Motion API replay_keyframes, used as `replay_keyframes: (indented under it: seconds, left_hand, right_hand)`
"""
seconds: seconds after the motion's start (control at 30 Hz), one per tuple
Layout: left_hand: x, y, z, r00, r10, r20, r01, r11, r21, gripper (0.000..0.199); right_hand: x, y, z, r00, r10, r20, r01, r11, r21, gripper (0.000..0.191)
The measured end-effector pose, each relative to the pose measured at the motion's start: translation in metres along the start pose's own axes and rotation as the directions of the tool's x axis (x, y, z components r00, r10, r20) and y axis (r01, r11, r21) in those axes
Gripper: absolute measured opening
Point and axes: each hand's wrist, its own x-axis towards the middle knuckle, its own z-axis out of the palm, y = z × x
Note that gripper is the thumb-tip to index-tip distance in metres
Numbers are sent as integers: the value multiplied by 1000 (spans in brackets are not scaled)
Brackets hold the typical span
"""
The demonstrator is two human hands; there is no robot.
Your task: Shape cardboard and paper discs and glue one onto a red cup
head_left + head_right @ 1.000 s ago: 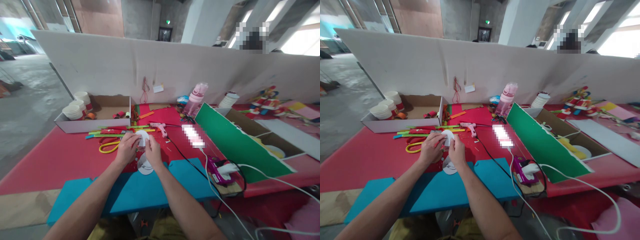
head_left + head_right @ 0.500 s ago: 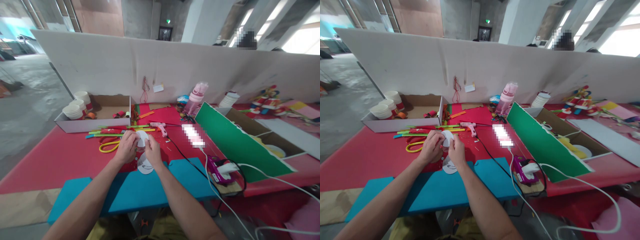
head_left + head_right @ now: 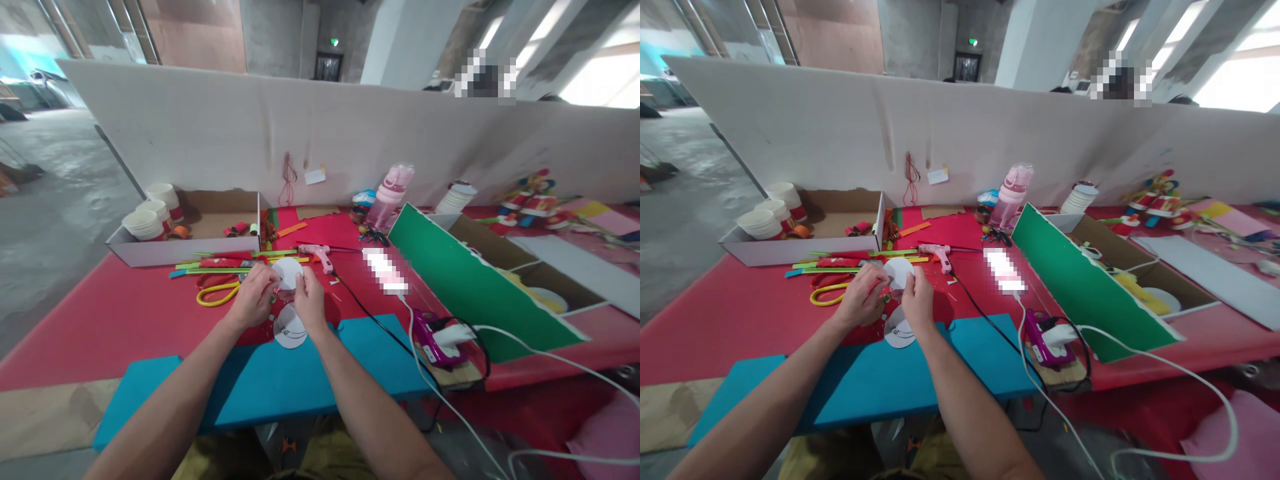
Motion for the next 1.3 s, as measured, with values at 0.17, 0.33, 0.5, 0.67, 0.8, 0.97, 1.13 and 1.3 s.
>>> replay_keyframes:
  seconds: [0.17,0.33,0.5,0.67,0.8,0.97,1.13,1.3]
  left_hand:
    - [0,3,1,1000,0,9,0,1000,-23,13]
    - [2,5,-2,1000,8,0,-8,1000,-26,12]
    - [1,1,-2,998,19,-63,-18,1000,13,10]
    - [-1,-4,-1,994,43,-105,-37,998,55,24]
    - [-2,-6,1,993,87,-76,-80,992,100,24]
    - [-2,-8,2,996,65,-61,-58,993,103,20]
    - [-2,-8,4,998,38,-49,-34,995,89,21]
    - [0,-4,2,1000,-6,-14,7,997,71,14]
  right_hand:
    - [4,5,-2,999,32,-42,-33,999,-36,16]
    - [8,12,-4,981,189,48,-195,955,223,14]
    - [6,5,-8,983,141,115,-163,964,212,17]
    - [3,-4,-9,989,50,139,-63,994,94,18]
    - [2,-6,-8,989,41,144,-55,994,94,20]
    - [2,-7,-9,985,66,160,-84,990,111,20]
    - [1,-3,-8,987,39,157,-49,997,56,21]
    - [1,-2,-7,991,-2,136,4,1000,-15,23]
